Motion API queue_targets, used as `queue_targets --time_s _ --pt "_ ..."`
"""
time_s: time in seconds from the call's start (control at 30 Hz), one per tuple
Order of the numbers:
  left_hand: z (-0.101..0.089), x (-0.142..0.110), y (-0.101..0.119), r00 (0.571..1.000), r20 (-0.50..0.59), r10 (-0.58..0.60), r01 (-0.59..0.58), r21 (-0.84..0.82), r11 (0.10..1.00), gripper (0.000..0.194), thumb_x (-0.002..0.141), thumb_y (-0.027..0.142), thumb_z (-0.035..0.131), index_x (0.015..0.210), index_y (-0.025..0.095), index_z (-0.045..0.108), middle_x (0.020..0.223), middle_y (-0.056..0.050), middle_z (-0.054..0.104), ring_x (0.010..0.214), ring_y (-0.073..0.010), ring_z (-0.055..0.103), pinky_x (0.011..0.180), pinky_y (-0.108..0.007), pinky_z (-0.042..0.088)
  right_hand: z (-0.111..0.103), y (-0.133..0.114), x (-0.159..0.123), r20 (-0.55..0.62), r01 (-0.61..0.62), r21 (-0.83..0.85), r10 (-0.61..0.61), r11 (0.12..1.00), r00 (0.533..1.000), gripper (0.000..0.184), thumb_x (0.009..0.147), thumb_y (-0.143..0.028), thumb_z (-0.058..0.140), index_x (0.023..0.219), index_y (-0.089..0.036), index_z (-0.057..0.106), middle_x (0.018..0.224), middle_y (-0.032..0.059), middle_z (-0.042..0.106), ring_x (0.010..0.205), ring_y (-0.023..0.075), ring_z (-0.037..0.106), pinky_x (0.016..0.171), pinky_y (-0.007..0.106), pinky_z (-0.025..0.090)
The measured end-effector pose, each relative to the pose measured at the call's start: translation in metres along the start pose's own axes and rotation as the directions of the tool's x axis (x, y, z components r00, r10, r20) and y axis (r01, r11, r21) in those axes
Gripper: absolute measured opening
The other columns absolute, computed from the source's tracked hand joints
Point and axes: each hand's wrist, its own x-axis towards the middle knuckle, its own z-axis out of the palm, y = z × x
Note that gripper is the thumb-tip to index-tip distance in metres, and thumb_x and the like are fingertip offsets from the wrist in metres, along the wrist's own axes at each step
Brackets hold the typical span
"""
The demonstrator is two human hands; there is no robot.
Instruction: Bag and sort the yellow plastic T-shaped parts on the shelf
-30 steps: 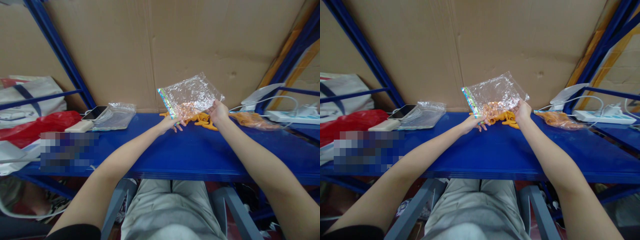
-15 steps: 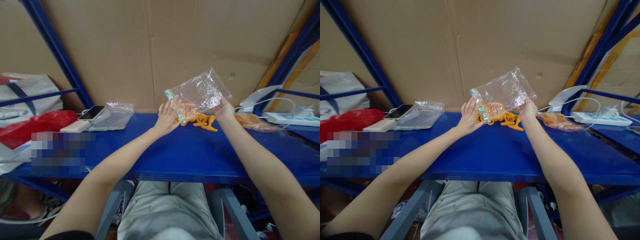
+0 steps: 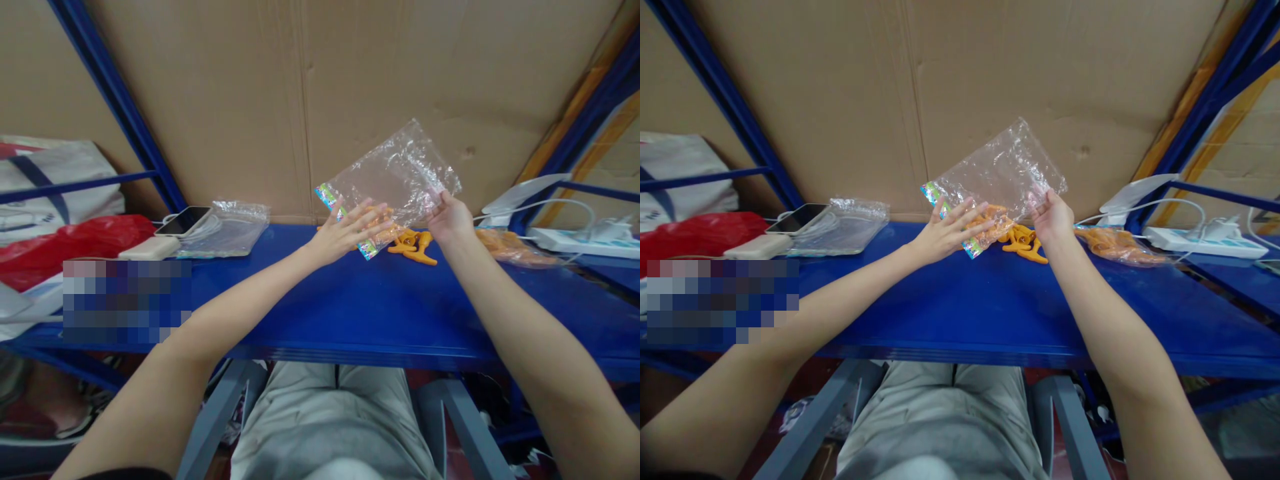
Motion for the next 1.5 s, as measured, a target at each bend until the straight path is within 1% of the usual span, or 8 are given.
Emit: queue_targets --time_s 0.3,0.5,0.77,0.9,0.97,1.17,1.37,1.5 --pt "-0.053 -0.031 -0.032 0.972 0.219 -0.081 0.028 0.234 0.972 0.072 0.095 0.012 0.044 0.160 0.039 0.028 0.163 -0.001 0.041 0.154 -0.0227 0.031 0.128 -0.060 0.003 0.012 -0.008 -0.030 0.153 -0.087 -0.167 0.113 0.982 0.982 0.010 0.092 -0.017 0.056 0.083 -0.020 0.059 0.083 0.0014 0.074 0.063 0.0111 0.067 0.063 0.025 0.060" --pt "-0.088 -0.084 -0.066 0.918 0.188 -0.350 0.293 0.273 0.916 0.068 0.094 0.011 0.040 0.159 0.033 0.035 0.155 -0.008 0.051 0.149 -0.0254 0.041 0.125 -0.066 0.006 0.015 -0.001 -0.050 0.217 -0.133 -0.369 0.224 0.920 0.950 0.007 0.089 -0.012 0.060 0.091 -0.018 0.062 0.079 0.0026 0.074 0.058 0.0123 0.069 0.053 0.022 0.057" --pt "-0.109 -0.163 -0.096 0.603 0.263 -0.753 0.605 0.465 0.646 0.070 0.086 0.010 0.038 0.154 0.029 0.047 0.152 -0.010 0.054 0.148 -0.0328 0.042 0.121 -0.073 0.004 0.001 0.024 -0.038 0.376 0.200 -0.747 0.155 0.634 0.913 0.022 0.089 -0.013 0.061 0.109 -0.015 0.070 0.114 0.0138 0.076 0.068 0.0173 0.074 0.068 0.035 0.063" --pt "-0.108 -0.181 -0.108 0.407 0.383 -0.829 0.638 0.530 0.558 0.067 0.084 0.008 0.038 0.145 0.029 0.058 0.149 -0.009 0.058 0.145 -0.0331 0.047 0.121 -0.071 0.010 -0.014 0.041 -0.025 0.664 0.647 -0.746 0.094 0.160 0.742 0.026 0.089 -0.016 0.060 0.110 -0.018 0.075 0.119 0.0127 0.075 0.102 0.0274 0.074 0.099 0.045 0.056" --pt "-0.107 -0.184 -0.113 0.342 0.440 -0.830 0.636 0.542 0.549 0.066 0.085 0.006 0.039 0.141 0.030 0.062 0.148 -0.008 0.059 0.144 -0.0328 0.047 0.120 -0.071 0.013 -0.019 0.049 -0.022 0.748 0.752 -0.658 0.155 0.041 0.646 0.029 0.089 -0.016 0.058 0.112 -0.018 0.075 0.123 0.0114 0.074 0.113 0.0287 0.071 0.105 0.046 0.053" --pt "-0.106 -0.177 -0.114 0.295 0.582 -0.758 0.551 0.544 0.633 0.061 0.092 0.004 0.035 0.141 0.030 0.059 0.153 -0.001 0.054 0.144 -0.0274 0.047 0.118 -0.068 0.021 -0.022 0.064 -0.018 0.837 0.857 -0.515 0.223 0.015 0.499 0.039 0.087 -0.018 0.060 0.125 -0.018 0.072 0.134 0.0122 0.069 0.127 0.0286 0.063 0.109 0.048 0.051" --pt "-0.105 -0.158 -0.109 0.149 0.617 -0.772 0.520 0.616 0.592 0.067 0.093 0.000 0.031 0.156 0.020 0.038 0.163 -0.010 0.036 0.151 -0.0275 0.037 0.121 -0.065 0.014 -0.028 0.074 -0.013 0.861 0.867 -0.493 0.178 0.068 0.476 0.045 0.085 -0.017 0.062 0.130 -0.020 0.069 0.138 0.0130 0.066 0.133 0.0310 0.059 0.110 0.054 0.049" --pt "-0.102 -0.159 -0.123 0.171 0.572 -0.803 0.568 0.609 0.554 0.069 0.084 0.001 0.049 0.151 0.019 0.048 0.155 -0.015 0.047 0.145 -0.0344 0.045 0.117 -0.072 0.018 -0.030 0.079 -0.010 0.851 0.851 -0.516 0.173 0.096 0.496 0.046 0.085 -0.015 0.063 0.130 -0.018 0.069 0.140 0.0147 0.064 0.134 0.0313 0.057 0.111 0.052 0.050"
